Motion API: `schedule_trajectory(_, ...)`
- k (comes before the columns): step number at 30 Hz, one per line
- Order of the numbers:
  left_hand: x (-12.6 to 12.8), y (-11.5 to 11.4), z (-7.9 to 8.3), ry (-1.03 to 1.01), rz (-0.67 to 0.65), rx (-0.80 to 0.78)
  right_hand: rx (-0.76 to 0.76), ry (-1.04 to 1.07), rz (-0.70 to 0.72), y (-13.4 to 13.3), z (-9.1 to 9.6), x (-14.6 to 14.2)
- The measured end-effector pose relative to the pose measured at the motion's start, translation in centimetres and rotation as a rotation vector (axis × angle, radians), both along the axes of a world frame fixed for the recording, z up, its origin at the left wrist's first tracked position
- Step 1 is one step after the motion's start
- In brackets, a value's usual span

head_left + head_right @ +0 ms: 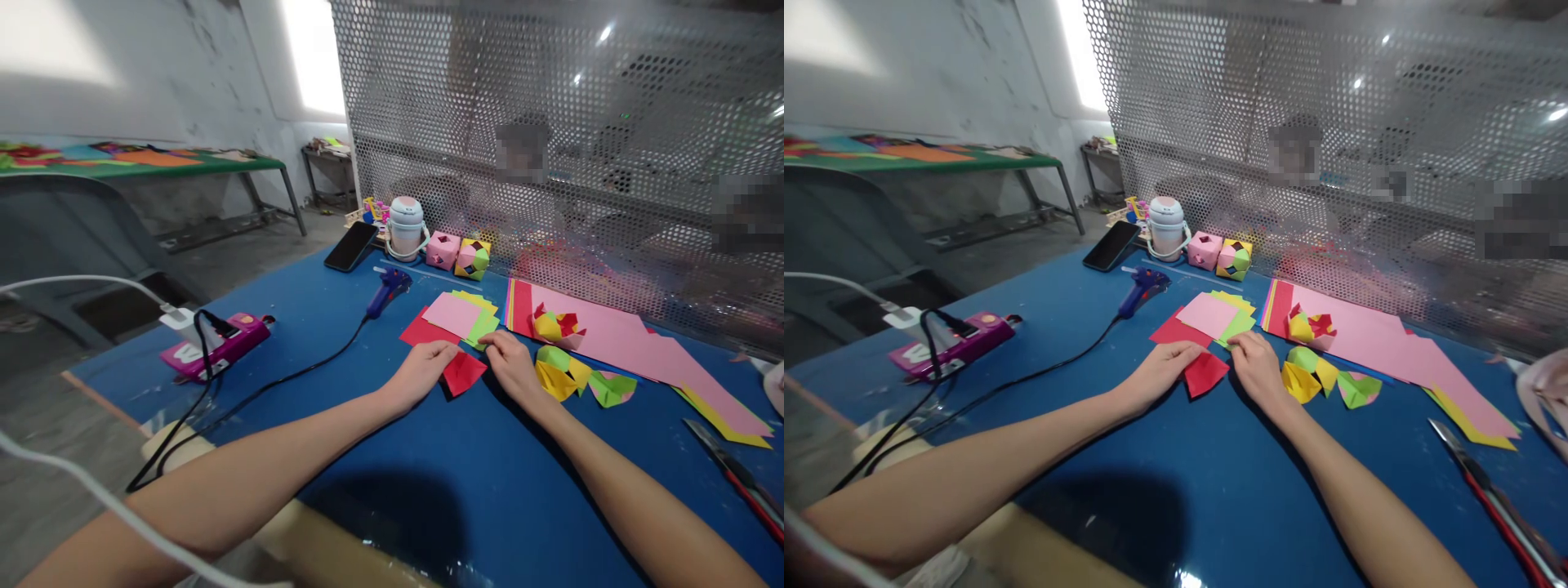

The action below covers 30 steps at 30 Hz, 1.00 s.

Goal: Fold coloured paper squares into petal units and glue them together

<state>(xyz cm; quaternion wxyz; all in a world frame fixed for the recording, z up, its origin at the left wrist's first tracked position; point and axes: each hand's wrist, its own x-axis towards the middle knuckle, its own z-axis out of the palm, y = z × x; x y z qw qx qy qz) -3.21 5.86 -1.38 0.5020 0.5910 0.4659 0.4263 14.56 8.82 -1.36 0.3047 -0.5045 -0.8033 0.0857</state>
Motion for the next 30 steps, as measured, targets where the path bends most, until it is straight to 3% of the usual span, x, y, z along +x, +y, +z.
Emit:
schedule_trajectory(4, 0.2, 0.1, -0.1, -0.113, 0.04, -0.059, -0.084, 0.127, 0.05, -1.2, 1.3, -0.9)
schedule_trajectory(7, 0.3, 0.1, 0.1, -0.156, 0.065, -0.098, -0.07, 0.108, 0.074, -1.7, 1.1, -1.2)
schedule_trajectory(15, 0.0, -0.2, 0.8, 0.117, 0.013, 0.124, 0.056, 0.083, 0.212, -2.1, 0.2, -1.3)
schedule_trajectory(22, 0.2, -0.3, 0.5, 0.091, 0.063, 0.071, 0.005, 0.215, 0.155, -2.5, 0.5, -1.2)
schedule_trajectory(30, 0.3, -0.4, 0.4, -0.075, 0.129, -0.031, -0.128, 0.332, 0.109, -2.9, 1.0, -1.3)
